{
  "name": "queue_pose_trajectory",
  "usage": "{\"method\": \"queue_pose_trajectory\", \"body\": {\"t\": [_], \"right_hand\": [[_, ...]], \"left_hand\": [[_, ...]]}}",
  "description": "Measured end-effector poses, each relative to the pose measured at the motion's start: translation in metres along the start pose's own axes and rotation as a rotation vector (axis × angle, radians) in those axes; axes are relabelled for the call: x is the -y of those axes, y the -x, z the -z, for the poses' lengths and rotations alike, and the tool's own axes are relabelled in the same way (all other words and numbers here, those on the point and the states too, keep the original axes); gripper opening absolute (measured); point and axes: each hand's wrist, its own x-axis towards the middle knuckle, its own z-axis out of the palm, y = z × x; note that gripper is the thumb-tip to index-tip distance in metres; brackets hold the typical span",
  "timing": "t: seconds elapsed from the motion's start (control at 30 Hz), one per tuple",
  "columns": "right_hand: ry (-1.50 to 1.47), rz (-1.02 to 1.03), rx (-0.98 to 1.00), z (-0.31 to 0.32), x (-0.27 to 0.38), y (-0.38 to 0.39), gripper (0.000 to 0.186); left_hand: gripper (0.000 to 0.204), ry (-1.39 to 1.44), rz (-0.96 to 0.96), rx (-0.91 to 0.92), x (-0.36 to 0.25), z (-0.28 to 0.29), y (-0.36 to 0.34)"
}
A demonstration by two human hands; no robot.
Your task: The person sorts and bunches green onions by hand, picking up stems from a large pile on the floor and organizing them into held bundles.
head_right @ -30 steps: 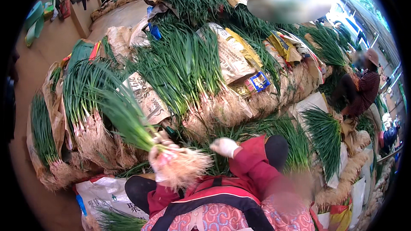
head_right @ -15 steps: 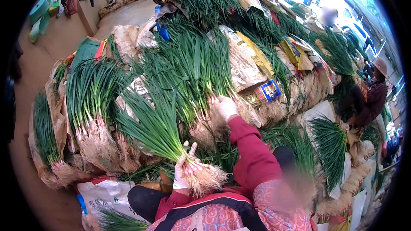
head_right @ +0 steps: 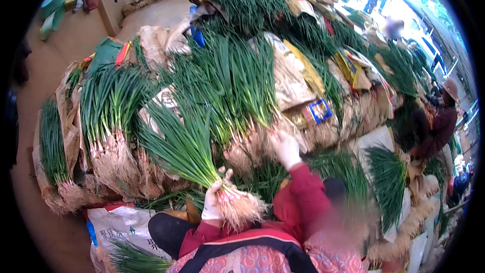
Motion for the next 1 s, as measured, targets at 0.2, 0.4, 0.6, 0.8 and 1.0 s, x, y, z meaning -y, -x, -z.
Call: {"method": "queue_pose_trajectory", "body": {"t": [0.2, 0.4, 0.6, 0.8, 1.0], "right_hand": [[-0.272, 0.141, 0.107, 0.001, 0.063, 0.081, 0.017], [-0.094, 0.481, 0.375, 0.001, 0.061, 0.103, 0.026], [-1.169, -0.737, 0.929, -0.074, 0.060, 0.058, 0.053], [-1.632, -0.856, 0.908, -0.079, 0.074, 0.077, 0.031], [-1.496, -0.451, 0.734, -0.103, 0.080, 0.077, 0.031]], "left_hand": [[0.027, -0.049, 0.036, -0.100, 0.005, -0.017, 0.002], [0.033, -0.182, 0.157, -0.096, 0.002, -0.015, 0.011], [0.039, -0.127, 0.187, -0.078, 0.002, -0.019, 0.015], [0.040, 0.010, 0.129, -0.099, -0.001, -0.019, 0.027], [0.036, -0.049, 0.137, -0.122, -0.004, -0.014, 0.031]]}}
